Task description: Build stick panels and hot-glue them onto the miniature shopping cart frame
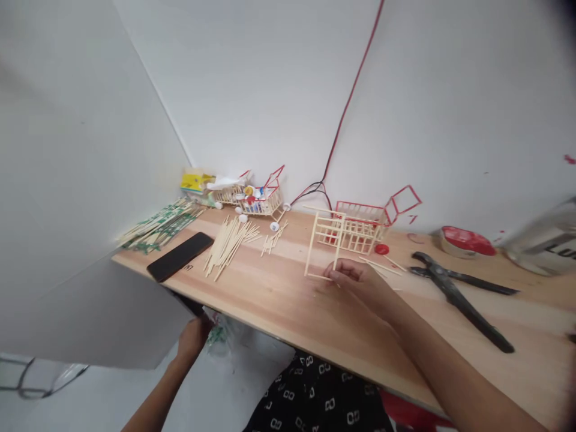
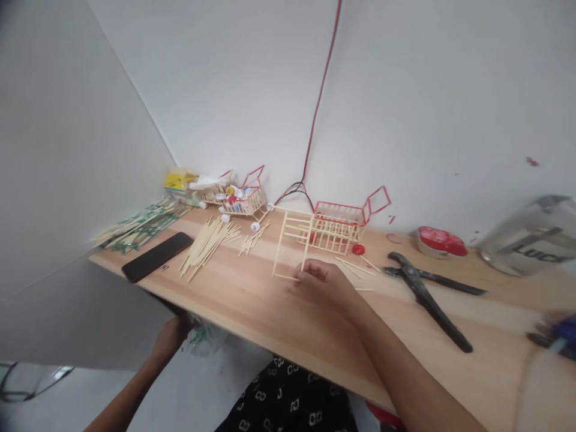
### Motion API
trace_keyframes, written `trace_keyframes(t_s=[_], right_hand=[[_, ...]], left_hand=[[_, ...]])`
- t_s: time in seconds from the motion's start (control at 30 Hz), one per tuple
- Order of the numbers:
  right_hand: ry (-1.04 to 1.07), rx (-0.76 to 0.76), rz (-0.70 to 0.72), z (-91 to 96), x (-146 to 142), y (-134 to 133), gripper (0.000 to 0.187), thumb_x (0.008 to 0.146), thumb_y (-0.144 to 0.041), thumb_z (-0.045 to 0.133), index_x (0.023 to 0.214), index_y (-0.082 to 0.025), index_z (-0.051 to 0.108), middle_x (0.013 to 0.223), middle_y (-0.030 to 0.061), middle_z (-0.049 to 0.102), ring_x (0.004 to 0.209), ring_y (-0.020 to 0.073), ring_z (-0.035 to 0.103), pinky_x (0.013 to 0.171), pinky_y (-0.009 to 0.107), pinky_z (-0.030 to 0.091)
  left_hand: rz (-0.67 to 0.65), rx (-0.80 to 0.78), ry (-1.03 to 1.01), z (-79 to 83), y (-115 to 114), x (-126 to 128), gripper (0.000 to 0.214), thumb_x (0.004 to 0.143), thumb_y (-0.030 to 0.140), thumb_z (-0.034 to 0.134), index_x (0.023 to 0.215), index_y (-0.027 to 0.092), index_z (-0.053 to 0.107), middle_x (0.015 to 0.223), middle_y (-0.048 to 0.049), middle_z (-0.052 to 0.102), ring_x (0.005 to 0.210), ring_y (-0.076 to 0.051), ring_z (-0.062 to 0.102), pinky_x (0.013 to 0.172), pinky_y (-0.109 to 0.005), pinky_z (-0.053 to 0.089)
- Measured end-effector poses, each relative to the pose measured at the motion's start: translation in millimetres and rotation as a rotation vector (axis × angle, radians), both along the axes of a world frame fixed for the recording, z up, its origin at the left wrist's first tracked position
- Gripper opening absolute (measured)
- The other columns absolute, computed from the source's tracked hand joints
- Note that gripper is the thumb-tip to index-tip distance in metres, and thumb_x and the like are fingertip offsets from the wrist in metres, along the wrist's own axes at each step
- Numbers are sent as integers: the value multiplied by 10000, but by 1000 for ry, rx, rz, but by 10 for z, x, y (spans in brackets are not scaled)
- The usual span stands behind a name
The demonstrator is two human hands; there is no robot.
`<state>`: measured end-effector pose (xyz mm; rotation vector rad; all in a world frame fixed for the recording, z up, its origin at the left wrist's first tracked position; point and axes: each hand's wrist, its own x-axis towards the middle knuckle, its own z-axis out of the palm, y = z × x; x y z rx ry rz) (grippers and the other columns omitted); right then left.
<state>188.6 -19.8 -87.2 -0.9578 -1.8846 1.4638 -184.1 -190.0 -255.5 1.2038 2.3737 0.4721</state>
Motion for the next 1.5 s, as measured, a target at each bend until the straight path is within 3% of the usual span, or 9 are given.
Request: trace_keyframes(t_s=[0.13,0.27,0.37,0.47,0.6,0.73,1.07,1.27,1.5], right_hand=[[7,-18,-38,-49,-19,22,335,808,-508,608,772,-175,603,726,-5,631,626,103,530,593,224,367],[30,6,-108,-80,-47,25,317,819,-493,593,759,-182,596,678,-20,598,544,86,453,528,220,319],[89,11,-178,-66,-51,30,311,818,-494,587,761,-188,593,666,-14,595,552,102,472,532,231,340],[144,86,-221,-44,-24,57,298,812,-480,602,759,-187,597,740,12,634,684,138,560,645,252,411],[165,142,-290,-25,27,104,288,813,-476,604,790,-189,605,803,36,669,815,177,612,765,284,440],[127,176,-320,-15,53,141,307,831,-496,578,780,-193,591,807,41,678,819,185,618,771,292,443],[11,214,-338,7,63,154,258,861,-415,548,780,-190,644,826,31,706,805,174,636,759,276,441],[-210,321,-356,54,183,192,235,824,-304,590,1004,-195,696,969,53,719,826,169,631,737,276,447],[-417,623,-440,564,508,-216,221,890,-288,516,761,-211,678,719,4,671,651,126,562,636,242,387]], left_hand=[[-187,-175,61,240,-344,255,552,524,194,681,1063,312,693,1301,-75,598,1231,-393,484,931,-531,408],[-526,-176,-604,1143,-354,668,253,819,413,528,939,327,734,815,-25,729,667,-217,657,655,-330,507],[-467,234,-532,1927,88,951,288,804,455,591,706,229,742,639,-31,666,543,-154,560,532,-262,435],[-286,677,-414,2325,741,1186,240,748,405,683,840,199,763,712,-32,691,606,-135,554,579,-238,442],[-370,805,-590,2252,1496,1553,302,746,394,692,942,175,765,939,-78,740,758,-161,614,628,-241,467],[-458,757,-770,2094,1854,1889,357,736,383,708,1012,161,750,980,-97,744,815,-187,644,674,-266,484],[-450,736,-904,1916,2098,2042,301,688,385,749,860,138,755,815,-58,731,739,-152,623,736,-270,464],[-397,731,-890,1815,2164,1898,376,688,434,743,908,130,750,790,-57,712,677,-131,579,659,-239,430],[-370,751,-907,1840,2179,1806,354,652,408,775,901,157,758,788,-39,704,683,-116,573,663,-221,431]])
